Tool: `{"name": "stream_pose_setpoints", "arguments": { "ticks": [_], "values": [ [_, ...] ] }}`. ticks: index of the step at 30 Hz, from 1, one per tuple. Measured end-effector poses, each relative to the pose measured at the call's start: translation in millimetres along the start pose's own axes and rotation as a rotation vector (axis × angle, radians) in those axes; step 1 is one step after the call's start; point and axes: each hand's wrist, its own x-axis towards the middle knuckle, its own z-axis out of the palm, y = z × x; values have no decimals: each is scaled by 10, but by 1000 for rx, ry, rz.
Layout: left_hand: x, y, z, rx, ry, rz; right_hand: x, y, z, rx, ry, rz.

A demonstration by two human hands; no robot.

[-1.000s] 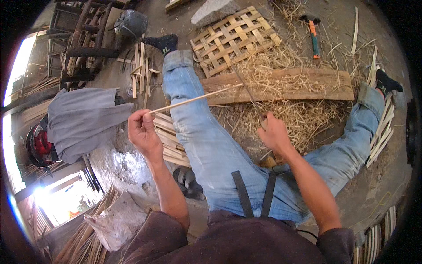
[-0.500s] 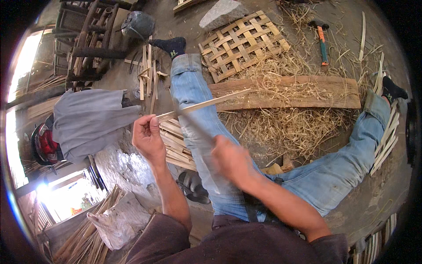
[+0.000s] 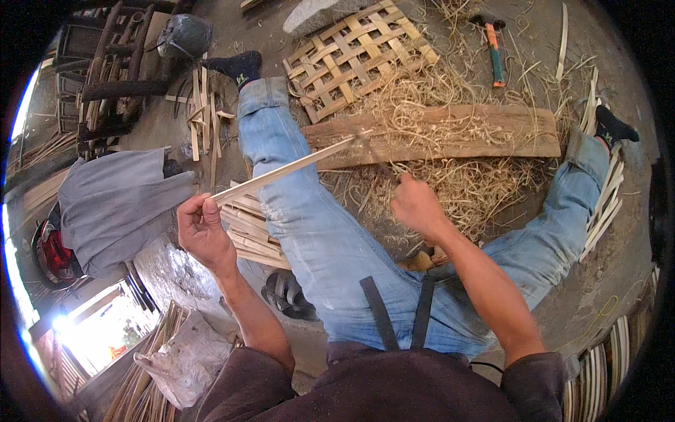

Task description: The person sits on the floor and uses a knife to shave and shape a thin wooden stick. They hold the stick in one hand and repeatedly scrape the surface with the knife, producing wood shavings that fall onto the floor.

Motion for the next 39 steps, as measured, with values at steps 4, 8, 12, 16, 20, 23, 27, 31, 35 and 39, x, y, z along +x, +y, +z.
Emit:
{"name": "stream_pose_setpoints", "arguments": {
  "ticks": [4,8,12,16,20,23,27,31,35,39],
  "values": [
    [83,17,74,10,36,24,-43,78,8,59,31,83],
    [53,-52,37,8,54,26,-66,82,52,-45,24,123],
    [34,-40,105,-151,60,-56,-179,-249,71,60,30,144],
    [81,60,135,-180,47,-111,-416,-1069,307,266,43,-109],
    [82,152,188,-142,58,-72,-727,-1688,290,414,44,-282],
    [84,264,205,-103,69,-123,-488,-1352,464,340,65,-289],
    [40,158,134,-84,95,-186,-442,-1285,364,287,2,-241],
    [9,178,102,-85,53,-151,-328,-1070,364,243,-38,-125],
    [-20,141,78,-77,64,-171,-373,-1119,221,206,-35,-156],
    [8,167,147,-55,68,-137,-140,-781,369,193,-27,-40]
  ]
}}
